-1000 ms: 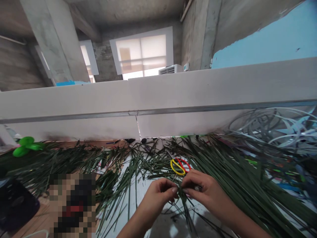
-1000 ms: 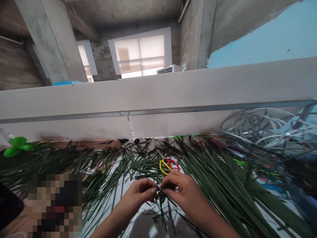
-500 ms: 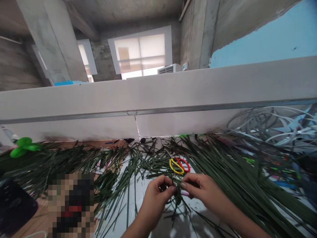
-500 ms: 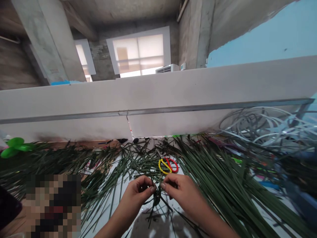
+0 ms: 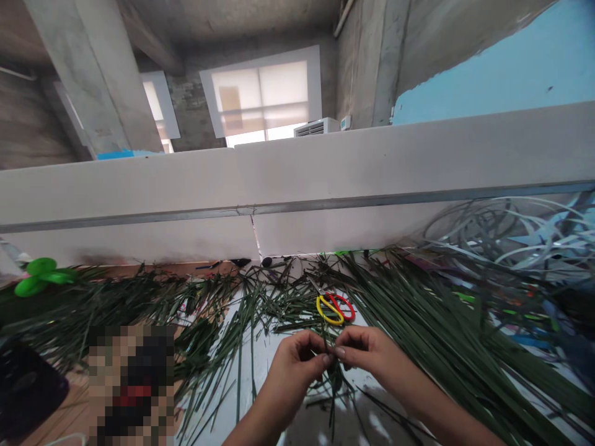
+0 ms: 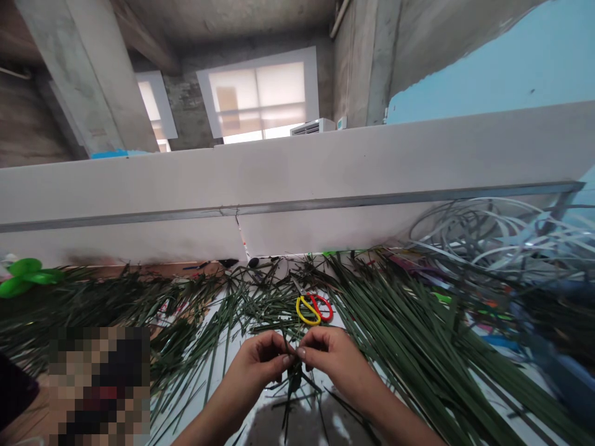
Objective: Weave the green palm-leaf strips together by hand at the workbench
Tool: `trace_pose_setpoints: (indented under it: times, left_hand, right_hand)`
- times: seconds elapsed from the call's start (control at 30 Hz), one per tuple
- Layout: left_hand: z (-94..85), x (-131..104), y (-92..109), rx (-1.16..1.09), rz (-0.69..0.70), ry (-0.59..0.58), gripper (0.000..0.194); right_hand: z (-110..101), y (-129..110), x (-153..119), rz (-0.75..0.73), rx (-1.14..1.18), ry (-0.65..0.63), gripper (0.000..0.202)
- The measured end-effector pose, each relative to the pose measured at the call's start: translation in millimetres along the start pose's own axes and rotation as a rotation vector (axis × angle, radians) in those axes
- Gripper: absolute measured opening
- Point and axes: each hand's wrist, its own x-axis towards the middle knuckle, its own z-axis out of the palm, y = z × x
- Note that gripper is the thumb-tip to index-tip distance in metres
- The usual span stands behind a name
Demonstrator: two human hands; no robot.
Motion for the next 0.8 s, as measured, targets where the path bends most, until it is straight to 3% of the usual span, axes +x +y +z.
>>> trace_pose_setpoints:
  times: [0.23,0.5,0.8]
  left_hand:
    - [-0.2,-1,4,-0.063,-0.066,-0.009,0.033]
    - [-1.3,1,-2,-0.077,-0.1,0.023,0.032]
    - [3.9,-1,3,-0.006,-0.112,0.03,0.023]
  right_hand:
    - [1,1,0,-0.013,0.077,0.011,0.017]
    - [6,-12,-4,-0.031,-0.017,0.054,0.019]
    - [13,-20,-15,-0.227,-0.504,0.153,0.009]
